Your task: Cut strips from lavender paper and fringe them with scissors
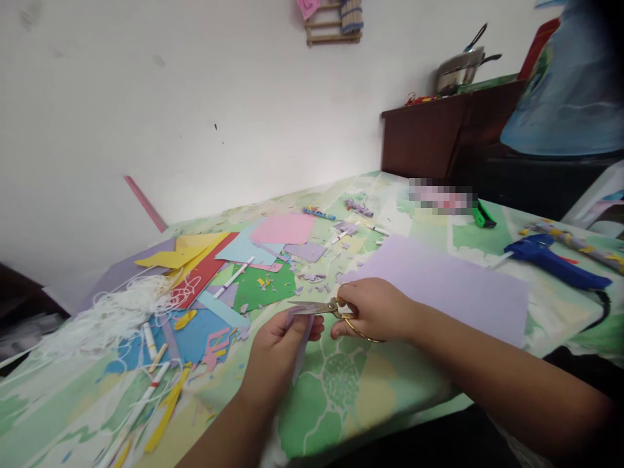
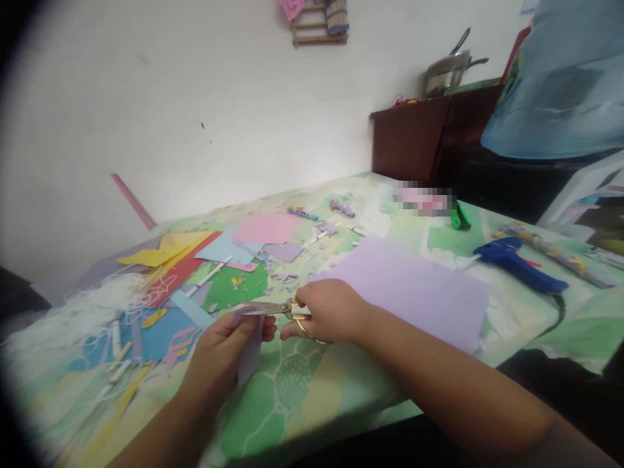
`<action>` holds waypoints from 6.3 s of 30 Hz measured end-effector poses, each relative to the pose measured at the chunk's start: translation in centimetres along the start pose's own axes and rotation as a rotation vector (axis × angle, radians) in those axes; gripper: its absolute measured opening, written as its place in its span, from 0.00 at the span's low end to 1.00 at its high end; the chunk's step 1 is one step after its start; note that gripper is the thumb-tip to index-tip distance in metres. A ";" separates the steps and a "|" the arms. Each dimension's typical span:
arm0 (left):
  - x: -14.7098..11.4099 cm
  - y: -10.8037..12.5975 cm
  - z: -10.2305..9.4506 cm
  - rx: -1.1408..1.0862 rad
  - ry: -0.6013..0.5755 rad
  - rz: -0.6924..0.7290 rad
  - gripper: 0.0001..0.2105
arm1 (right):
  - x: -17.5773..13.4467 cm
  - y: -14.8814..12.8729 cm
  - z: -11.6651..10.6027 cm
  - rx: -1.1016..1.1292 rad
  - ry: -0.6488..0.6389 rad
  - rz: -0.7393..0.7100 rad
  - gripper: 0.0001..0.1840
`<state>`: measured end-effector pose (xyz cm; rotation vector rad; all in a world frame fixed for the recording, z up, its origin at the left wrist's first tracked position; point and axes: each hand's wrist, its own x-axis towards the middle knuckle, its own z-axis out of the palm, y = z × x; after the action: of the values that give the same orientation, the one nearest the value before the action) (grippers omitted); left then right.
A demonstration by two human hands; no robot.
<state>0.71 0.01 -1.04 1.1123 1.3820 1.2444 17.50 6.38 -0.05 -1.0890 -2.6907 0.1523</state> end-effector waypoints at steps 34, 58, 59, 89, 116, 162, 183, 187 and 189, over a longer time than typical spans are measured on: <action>0.2 0.5 -0.2 -0.210 0.011 -0.058 0.09 | 0.0 1.0 -1.3 -0.020 -0.016 0.095 0.29; -0.1 0.3 0.4 -0.106 -0.051 -0.021 0.08 | 0.2 0.2 -0.9 0.010 -0.132 0.022 0.28; -0.1 0.3 0.4 -0.109 -0.050 -0.015 0.07 | 0.2 0.1 -1.0 0.005 -0.132 0.024 0.28; -0.4 0.3 0.4 -0.087 -0.088 -0.101 0.10 | -0.1 1.4 -1.1 -0.055 -0.058 -0.011 0.26; -0.3 0.3 0.4 -0.183 -0.040 -0.044 0.09 | -0.2 1.7 -1.6 0.063 -0.111 0.052 0.26; -0.6 0.3 0.3 -0.015 -0.065 -0.041 0.09 | -0.3 1.0 -1.2 0.052 -0.145 -0.018 0.25; -0.3 0.1 0.3 -0.039 -0.118 -0.128 0.11 | -0.4 1.6 -1.7 -0.034 -0.176 0.022 0.28; -0.2 0.0 0.2 -0.077 -0.039 -0.104 0.11 | -0.7 1.6 -2.0 0.015 -0.164 0.002 0.29; -0.1 -0.1 0.1 -0.090 0.011 -0.073 0.11 | -0.7 1.6 -2.0 0.044 -0.170 -0.004 0.29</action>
<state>0.86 -0.13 -1.18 0.9866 1.3492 1.2491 19.57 7.00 1.47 -1.1035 -2.8231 0.3145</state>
